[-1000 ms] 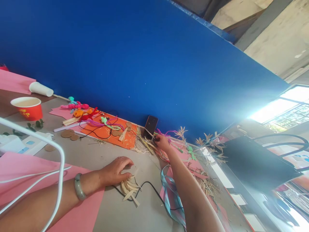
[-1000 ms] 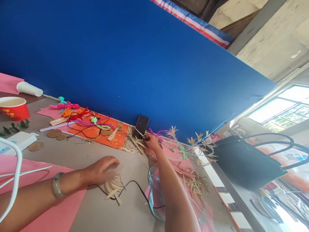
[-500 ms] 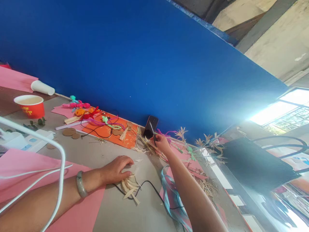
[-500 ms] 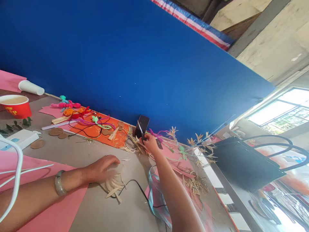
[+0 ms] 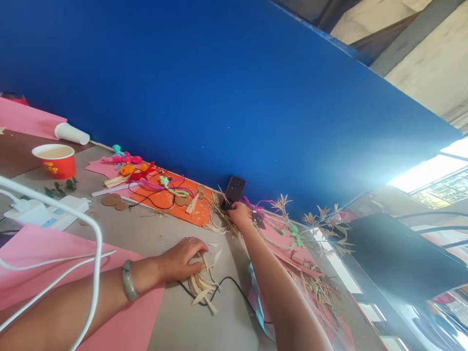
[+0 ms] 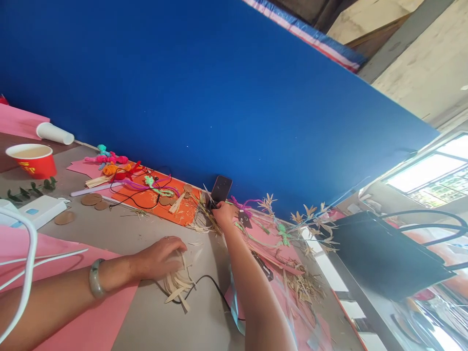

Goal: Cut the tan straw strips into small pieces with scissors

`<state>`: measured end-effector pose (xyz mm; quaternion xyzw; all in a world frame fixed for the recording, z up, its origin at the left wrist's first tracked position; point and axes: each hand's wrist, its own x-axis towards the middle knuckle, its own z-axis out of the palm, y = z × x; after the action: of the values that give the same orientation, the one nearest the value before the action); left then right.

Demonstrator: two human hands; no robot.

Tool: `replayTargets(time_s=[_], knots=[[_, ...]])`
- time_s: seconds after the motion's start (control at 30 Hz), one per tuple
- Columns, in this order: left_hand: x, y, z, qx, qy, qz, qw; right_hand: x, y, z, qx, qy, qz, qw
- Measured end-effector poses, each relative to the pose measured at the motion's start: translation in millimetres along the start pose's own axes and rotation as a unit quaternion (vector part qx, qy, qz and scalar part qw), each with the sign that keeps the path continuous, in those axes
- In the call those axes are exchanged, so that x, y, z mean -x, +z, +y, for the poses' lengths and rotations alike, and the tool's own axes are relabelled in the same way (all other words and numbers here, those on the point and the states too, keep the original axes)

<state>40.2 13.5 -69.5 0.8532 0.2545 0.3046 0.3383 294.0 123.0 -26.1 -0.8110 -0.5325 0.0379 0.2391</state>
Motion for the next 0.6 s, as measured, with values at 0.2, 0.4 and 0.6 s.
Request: replayTargets(time_s=[0.2,0.4,0.6], knots=[[-0.8,-3.5,3.0,-0.007,0.021,-0.008,1.000,-3.2,-6.7,9.1,-0.046,-0.019,-0.001,0.999],[-2.7,-6.7,8.0,-0.014,0.053,-0.037,0.998,-1.8,-25.3,22.4,-0.081,-0.033,-0.009,0.996],[-2.7,-11.2,15.7,-0.021,0.119,-0.074,0.990,1.7,-29.7,27.7,-0.046,-0.046,-0.021,0.998]])
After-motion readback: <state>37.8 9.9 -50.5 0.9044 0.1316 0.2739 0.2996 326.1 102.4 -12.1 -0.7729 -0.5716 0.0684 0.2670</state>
